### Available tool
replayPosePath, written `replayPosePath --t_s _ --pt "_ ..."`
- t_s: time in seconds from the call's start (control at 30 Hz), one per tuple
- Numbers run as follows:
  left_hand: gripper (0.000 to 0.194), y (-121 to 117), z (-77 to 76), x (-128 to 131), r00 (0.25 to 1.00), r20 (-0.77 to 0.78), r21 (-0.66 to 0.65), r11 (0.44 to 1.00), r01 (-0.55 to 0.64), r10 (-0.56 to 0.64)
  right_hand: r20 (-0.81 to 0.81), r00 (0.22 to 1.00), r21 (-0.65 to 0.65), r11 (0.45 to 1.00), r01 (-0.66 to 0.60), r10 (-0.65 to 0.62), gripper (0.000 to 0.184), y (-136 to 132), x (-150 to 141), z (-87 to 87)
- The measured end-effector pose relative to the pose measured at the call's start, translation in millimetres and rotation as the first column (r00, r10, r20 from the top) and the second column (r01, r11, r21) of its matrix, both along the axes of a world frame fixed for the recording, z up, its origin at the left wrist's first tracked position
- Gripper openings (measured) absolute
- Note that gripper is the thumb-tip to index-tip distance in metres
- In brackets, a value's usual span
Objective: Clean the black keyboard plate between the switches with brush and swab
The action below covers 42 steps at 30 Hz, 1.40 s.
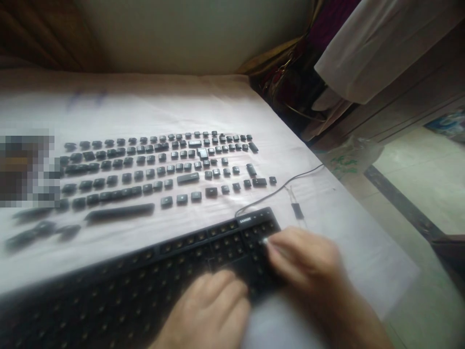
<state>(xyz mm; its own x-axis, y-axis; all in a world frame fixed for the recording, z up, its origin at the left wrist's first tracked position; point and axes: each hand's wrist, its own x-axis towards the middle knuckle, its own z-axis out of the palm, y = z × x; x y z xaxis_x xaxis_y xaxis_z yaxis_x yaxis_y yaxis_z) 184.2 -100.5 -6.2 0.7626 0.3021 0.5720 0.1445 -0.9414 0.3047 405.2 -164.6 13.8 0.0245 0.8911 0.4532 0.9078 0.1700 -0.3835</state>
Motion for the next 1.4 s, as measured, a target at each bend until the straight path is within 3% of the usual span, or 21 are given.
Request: replayPosePath --t_s 0.43,1.2,1.4 --pt "0.032 -1.3 -1.9 1.4 1.0 0.021 0.002 1.0 -0.01 0.01 0.108 0.994 -0.06 0.998 -0.001 0.007 0.018 -0.6 -5.9 -2.8" --pt "0.031 0.5 2.0 1.9 1.0 -0.015 -0.011 1.0 0.017 -0.017 0.061 0.997 -0.066 0.997 -0.045 0.049 0.014 2.1 -3.7 -6.5" --pt "0.033 0.7 4.1 1.4 0.998 -0.048 -0.026 0.999 0.035 -0.036 0.058 0.998 -0.069 0.998 -0.009 0.013 0.014 1.0 -2.9 -7.7"
